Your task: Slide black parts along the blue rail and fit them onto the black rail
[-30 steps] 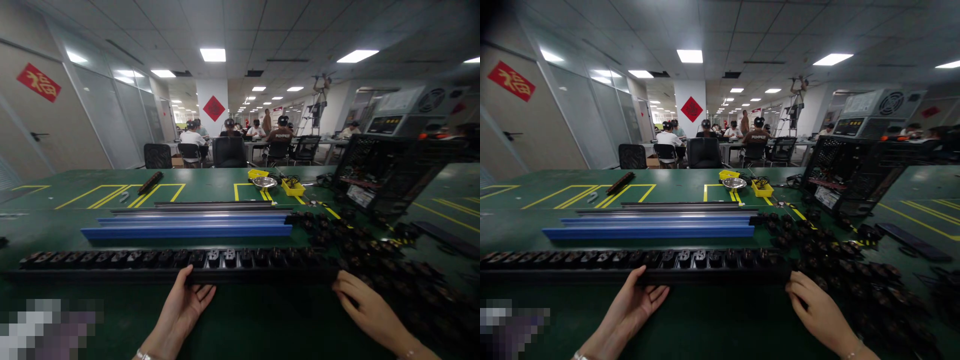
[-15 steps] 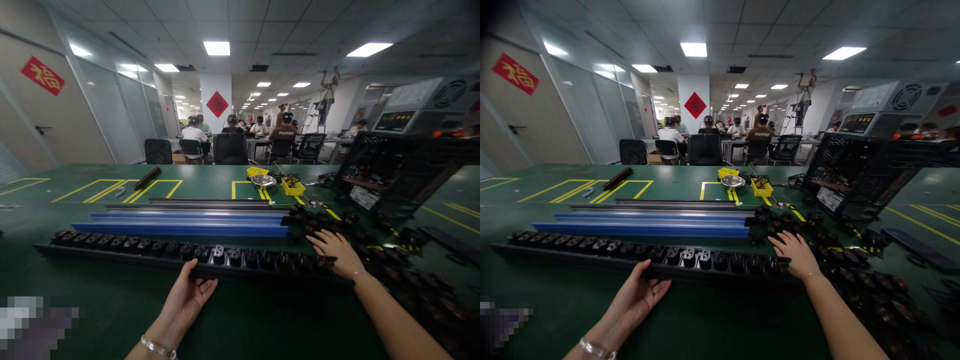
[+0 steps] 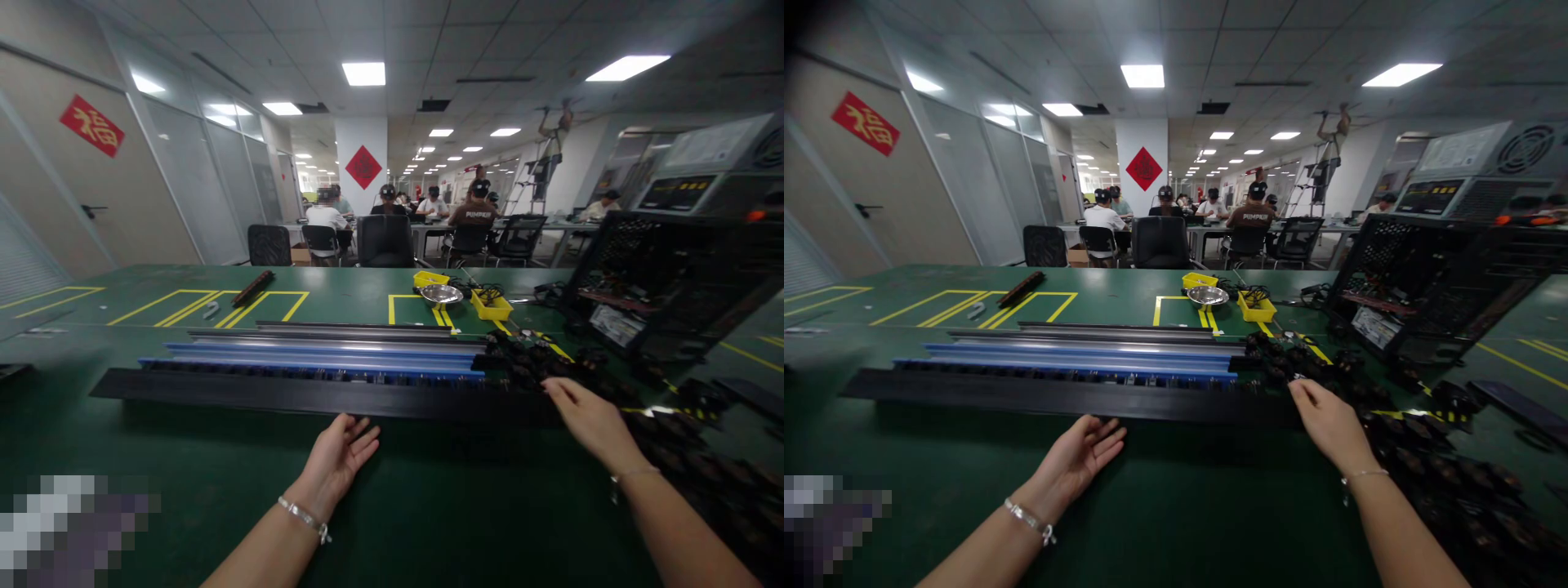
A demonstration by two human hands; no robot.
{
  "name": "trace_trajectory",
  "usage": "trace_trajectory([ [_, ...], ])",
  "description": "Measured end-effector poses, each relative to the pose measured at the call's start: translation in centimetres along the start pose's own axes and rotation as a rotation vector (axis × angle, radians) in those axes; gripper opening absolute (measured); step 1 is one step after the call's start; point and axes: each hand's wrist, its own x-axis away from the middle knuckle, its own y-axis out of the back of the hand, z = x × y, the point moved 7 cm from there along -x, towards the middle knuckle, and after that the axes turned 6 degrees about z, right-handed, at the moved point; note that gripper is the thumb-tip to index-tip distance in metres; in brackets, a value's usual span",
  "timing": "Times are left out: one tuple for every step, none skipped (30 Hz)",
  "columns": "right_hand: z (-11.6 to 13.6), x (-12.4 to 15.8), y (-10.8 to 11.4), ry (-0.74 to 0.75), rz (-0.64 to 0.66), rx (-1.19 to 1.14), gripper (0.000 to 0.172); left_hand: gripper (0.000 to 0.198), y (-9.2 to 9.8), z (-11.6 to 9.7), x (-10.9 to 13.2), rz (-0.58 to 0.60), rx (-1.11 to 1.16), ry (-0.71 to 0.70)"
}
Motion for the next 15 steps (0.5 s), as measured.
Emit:
trace_trajectory([
  [1.0, 0.6, -0.6, 0.033, 0.046, 0.005, 0.036, 0.01, -0.1, 0.1, 0.0, 0.012, -0.009, 0.02],
  [1.8, 1.1, -1.0, 0.062, 0.071, 0.005, 0.036, 0.009, -0.1, 0.2, -0.1, 0.028, -0.017, 0.043],
  [2.2, 1.5, -1.4, 0.066, 0.062, 0.005, 0.036, 0.009, -0.3, 0.4, -0.1, 0.044, -0.024, 0.065],
  [2.4, 1.9, -1.6, 0.066, 0.04, 0.0, 0.035, 0.01, -0.4, 0.6, -0.1, 0.058, -0.027, 0.088],
  [2.3, 2.1, -1.8, 0.064, 0.02, -0.016, 0.034, 0.015, -0.6, 0.8, -0.1, 0.075, -0.026, 0.108],
  [2.0, 2.2, -2.1, 0.055, 0.007, -0.042, 0.034, 0.021, -0.7, 0.9, -0.1, 0.087, -0.022, 0.12],
  [1.4, 2.2, -2.4, 0.037, 0.003, -0.075, 0.035, 0.028, -0.8, 1.1, -0.2, 0.097, -0.016, 0.13],
  [0.8, 2.1, -2.7, 0.007, 0.003, -0.107, 0.038, 0.036, -1.0, 1.2, -0.3, 0.107, -0.011, 0.142],
  [0.2, 1.9, -3.0, -0.022, 0.007, -0.138, 0.043, 0.043, -1.1, 1.2, -0.3, 0.12, -0.009, 0.147],
  [-0.5, 1.7, -3.3, -0.057, 0.01, -0.169, 0.047, 0.049, -1.1, 1.3, -0.4, 0.132, -0.009, 0.153],
  [-1.1, 1.4, -3.6, -0.102, 0.012, -0.202, 0.05, 0.055, -1.2, 1.3, -0.5, 0.146, -0.009, 0.155],
  [-1.7, 1.2, -4.0, -0.145, 0.029, -0.24, 0.052, 0.06, -1.3, 1.2, -0.5, 0.16, -0.009, 0.157],
  [-2.2, 1.0, -4.4, -0.186, 0.046, -0.284, 0.053, 0.064, -1.3, 1.2, -0.5, 0.171, -0.007, 0.161],
  [-2.5, 0.8, -4.9, -0.213, 0.065, -0.336, 0.053, 0.067, -1.4, 1.1, -0.4, 0.181, -0.001, 0.166],
  [-2.6, 0.7, -5.2, -0.219, 0.076, -0.389, 0.052, 0.069, -1.5, 1.0, -0.4, 0.192, 0.009, 0.17],
])
